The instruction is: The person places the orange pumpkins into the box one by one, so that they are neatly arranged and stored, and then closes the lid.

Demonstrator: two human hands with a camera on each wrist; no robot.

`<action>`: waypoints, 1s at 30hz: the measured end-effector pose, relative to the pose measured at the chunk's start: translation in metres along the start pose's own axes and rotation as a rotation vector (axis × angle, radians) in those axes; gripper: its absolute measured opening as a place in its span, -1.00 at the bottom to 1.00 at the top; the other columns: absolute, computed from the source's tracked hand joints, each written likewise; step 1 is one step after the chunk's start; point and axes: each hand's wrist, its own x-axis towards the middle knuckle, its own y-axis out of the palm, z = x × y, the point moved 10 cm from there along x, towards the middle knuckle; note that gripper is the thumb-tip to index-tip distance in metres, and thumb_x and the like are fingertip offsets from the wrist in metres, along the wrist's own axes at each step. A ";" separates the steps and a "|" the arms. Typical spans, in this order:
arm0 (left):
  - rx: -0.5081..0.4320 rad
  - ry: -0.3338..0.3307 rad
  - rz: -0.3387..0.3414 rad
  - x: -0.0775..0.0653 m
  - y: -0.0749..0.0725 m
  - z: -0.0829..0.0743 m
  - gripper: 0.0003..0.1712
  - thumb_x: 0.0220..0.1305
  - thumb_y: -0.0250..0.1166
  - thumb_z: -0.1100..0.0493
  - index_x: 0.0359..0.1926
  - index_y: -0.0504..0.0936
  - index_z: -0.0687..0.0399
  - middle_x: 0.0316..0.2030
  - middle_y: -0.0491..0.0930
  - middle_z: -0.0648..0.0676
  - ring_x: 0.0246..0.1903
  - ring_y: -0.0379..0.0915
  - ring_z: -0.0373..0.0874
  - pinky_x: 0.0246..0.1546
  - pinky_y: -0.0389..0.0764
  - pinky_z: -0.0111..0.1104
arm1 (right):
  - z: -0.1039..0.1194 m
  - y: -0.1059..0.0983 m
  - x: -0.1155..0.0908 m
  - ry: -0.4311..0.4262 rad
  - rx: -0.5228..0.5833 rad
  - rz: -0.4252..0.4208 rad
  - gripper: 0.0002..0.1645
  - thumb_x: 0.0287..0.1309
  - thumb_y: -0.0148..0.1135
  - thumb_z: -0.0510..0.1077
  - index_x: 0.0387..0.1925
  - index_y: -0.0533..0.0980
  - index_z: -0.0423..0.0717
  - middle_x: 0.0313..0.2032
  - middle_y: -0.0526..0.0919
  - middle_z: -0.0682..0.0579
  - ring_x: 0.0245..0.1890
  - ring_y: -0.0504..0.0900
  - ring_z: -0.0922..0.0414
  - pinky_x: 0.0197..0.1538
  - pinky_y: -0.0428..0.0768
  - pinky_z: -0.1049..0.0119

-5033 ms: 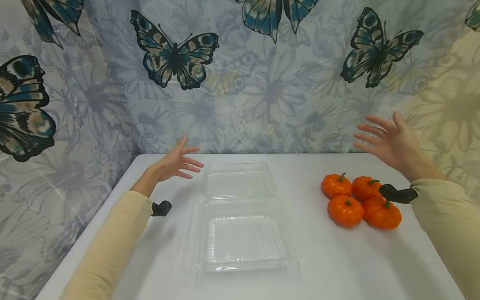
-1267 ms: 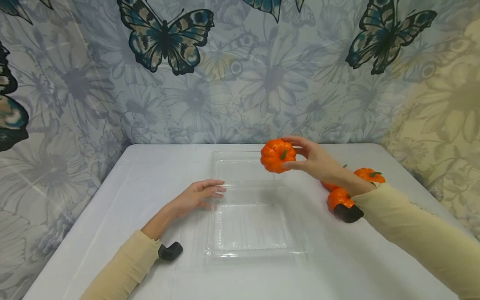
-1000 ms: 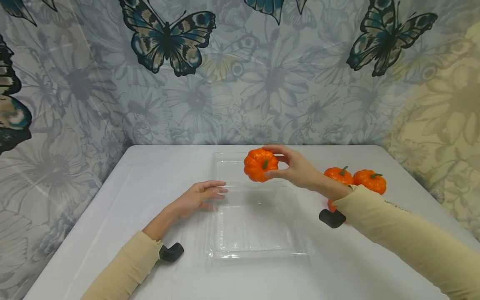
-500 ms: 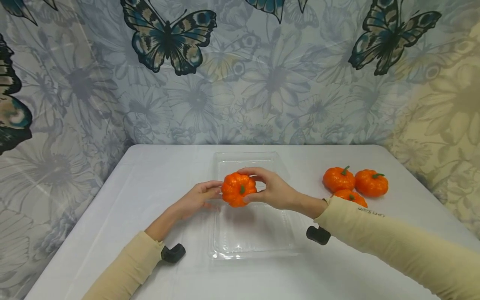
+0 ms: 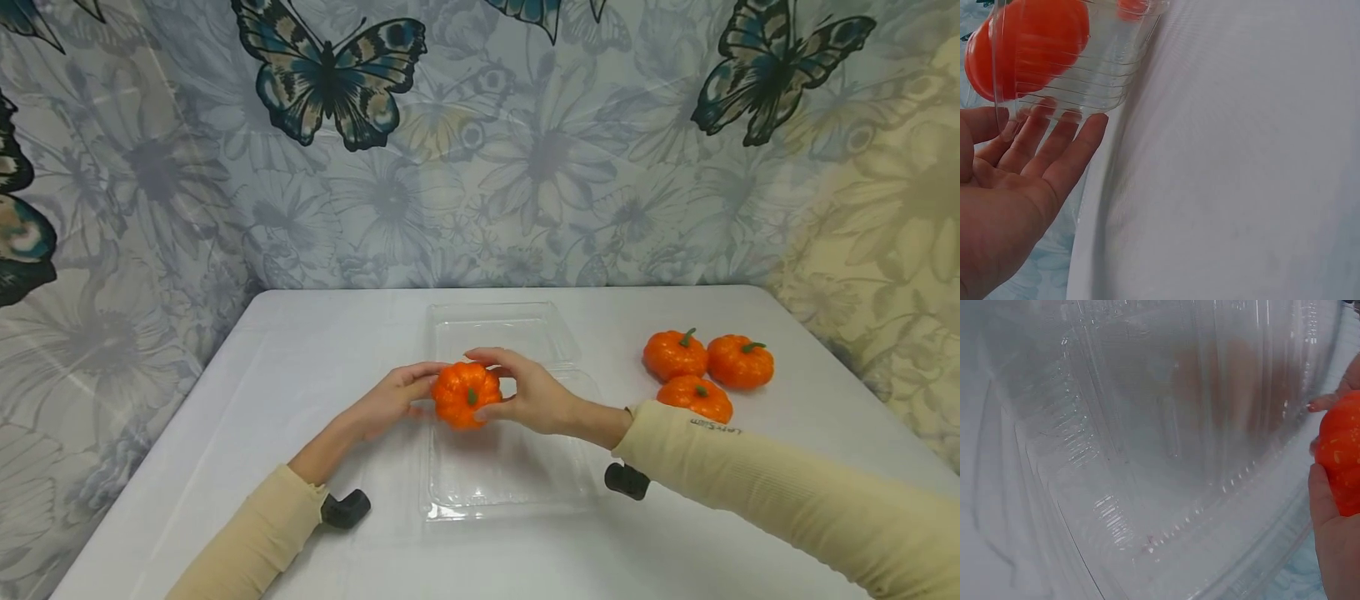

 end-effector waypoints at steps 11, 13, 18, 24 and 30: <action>0.039 -0.014 -0.021 -0.003 -0.003 0.001 -0.54 0.50 -0.10 0.17 0.31 0.32 0.27 0.17 0.44 0.19 0.10 0.39 0.07 -0.03 0.53 -0.09 | 0.001 0.004 0.001 0.001 -0.105 -0.048 -0.24 -0.12 0.50 -0.33 0.18 0.43 -0.13 0.08 0.45 -0.08 0.04 0.40 -0.05 -0.12 0.61 0.30; 0.039 -0.011 -0.021 -0.003 -0.003 0.001 -0.54 0.51 -0.11 0.17 0.31 0.32 0.29 0.17 0.44 0.20 0.10 0.39 0.07 -0.03 0.52 -0.09 | 0.001 0.003 0.001 0.005 -0.151 -0.065 -0.25 -0.14 0.52 -0.31 0.17 0.45 -0.11 0.05 0.46 -0.04 0.02 0.39 -0.01 -0.10 0.59 0.28; 0.051 -0.023 -0.024 -0.002 -0.003 0.002 -0.55 0.50 -0.10 0.17 0.31 0.33 0.25 0.19 0.43 0.19 0.11 0.37 0.08 -0.02 0.51 -0.09 | 0.003 0.004 -0.001 0.036 -0.221 -0.072 -0.25 -0.15 0.54 -0.26 0.15 0.45 -0.11 0.00 0.48 0.00 -0.01 0.42 0.03 -0.01 0.55 0.17; 0.046 -0.006 -0.025 -0.001 -0.002 0.000 -0.55 0.50 -0.07 0.18 0.31 0.34 0.24 0.22 0.39 0.22 0.15 0.34 0.13 -0.02 0.52 -0.07 | 0.002 0.007 -0.004 0.091 -0.248 -0.065 -0.28 -0.15 0.53 -0.29 0.13 0.44 -0.12 -0.02 0.50 -0.02 -0.02 0.44 -0.01 0.06 0.50 0.02; 0.060 -0.005 -0.018 -0.001 -0.002 0.000 -0.54 0.50 -0.06 0.16 0.32 0.31 0.27 0.26 0.35 0.23 0.16 0.34 0.14 -0.01 0.51 -0.07 | -0.004 0.009 -0.007 0.176 -0.263 -0.076 -0.30 -0.13 0.51 -0.31 0.11 0.45 -0.08 -0.04 0.48 -0.05 -0.03 0.45 -0.03 0.05 0.50 0.01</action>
